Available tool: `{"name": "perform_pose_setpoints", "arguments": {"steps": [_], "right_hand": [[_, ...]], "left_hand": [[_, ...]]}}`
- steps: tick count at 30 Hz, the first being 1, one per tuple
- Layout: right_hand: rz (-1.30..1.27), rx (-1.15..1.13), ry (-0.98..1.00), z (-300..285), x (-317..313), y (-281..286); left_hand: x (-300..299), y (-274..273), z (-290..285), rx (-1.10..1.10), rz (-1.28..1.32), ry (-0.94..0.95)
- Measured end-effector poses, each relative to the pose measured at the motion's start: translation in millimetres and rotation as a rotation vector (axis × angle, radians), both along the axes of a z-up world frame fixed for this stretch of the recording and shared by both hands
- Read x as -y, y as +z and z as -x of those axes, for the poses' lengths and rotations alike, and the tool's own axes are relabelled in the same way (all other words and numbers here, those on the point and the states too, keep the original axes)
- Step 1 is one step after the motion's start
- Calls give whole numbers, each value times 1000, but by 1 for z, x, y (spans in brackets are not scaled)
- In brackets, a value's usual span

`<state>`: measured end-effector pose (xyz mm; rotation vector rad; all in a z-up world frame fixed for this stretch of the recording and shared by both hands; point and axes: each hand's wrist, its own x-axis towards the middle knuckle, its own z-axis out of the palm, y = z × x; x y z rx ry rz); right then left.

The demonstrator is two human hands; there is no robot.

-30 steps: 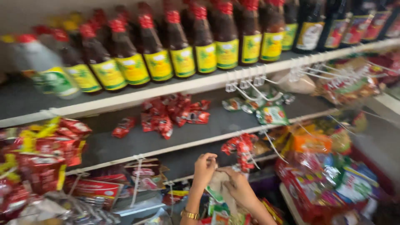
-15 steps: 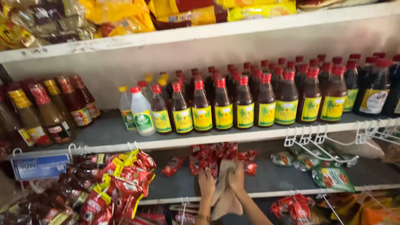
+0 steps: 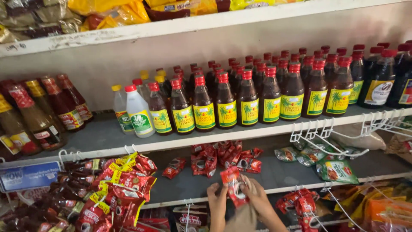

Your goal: Wiping individual condiment sachets with a cloth and arranging them on a grocery store shelf.

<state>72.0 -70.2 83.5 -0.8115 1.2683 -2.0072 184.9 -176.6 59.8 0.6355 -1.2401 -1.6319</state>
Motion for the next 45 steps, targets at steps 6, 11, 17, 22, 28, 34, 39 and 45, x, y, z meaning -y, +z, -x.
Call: {"name": "perform_pose_setpoints", "arguments": {"steps": [6, 11, 17, 22, 28, 34, 39, 45], "right_hand": [[-76, -452, 70, -23, -91, -7], [-284, -194, -256, -38, -160, 31], [45, -721, -254, -122, -200, 108], [-115, -1492, -245, -148, -206, 88], [-177, -746, -256, -93, -199, 11], [-90, -110, -217, -71, -245, -17], [22, -559, -165, -100, -267, 6], [-54, -544, -346, -100, -246, 66]], "left_hand": [[-86, 8, -51, -342, -180, -265], [-125, 23, -80, -173, -400, -86], [-194, 9, -81, 56, -270, -11], [-233, -7, -84, -4, -105, -116], [-264, -1, -88, -28, -175, -67], [-257, 3, -88, 32, -320, 66], [-253, -23, -64, 47, -169, 91], [-266, -6, -61, 189, 277, 11]]}}
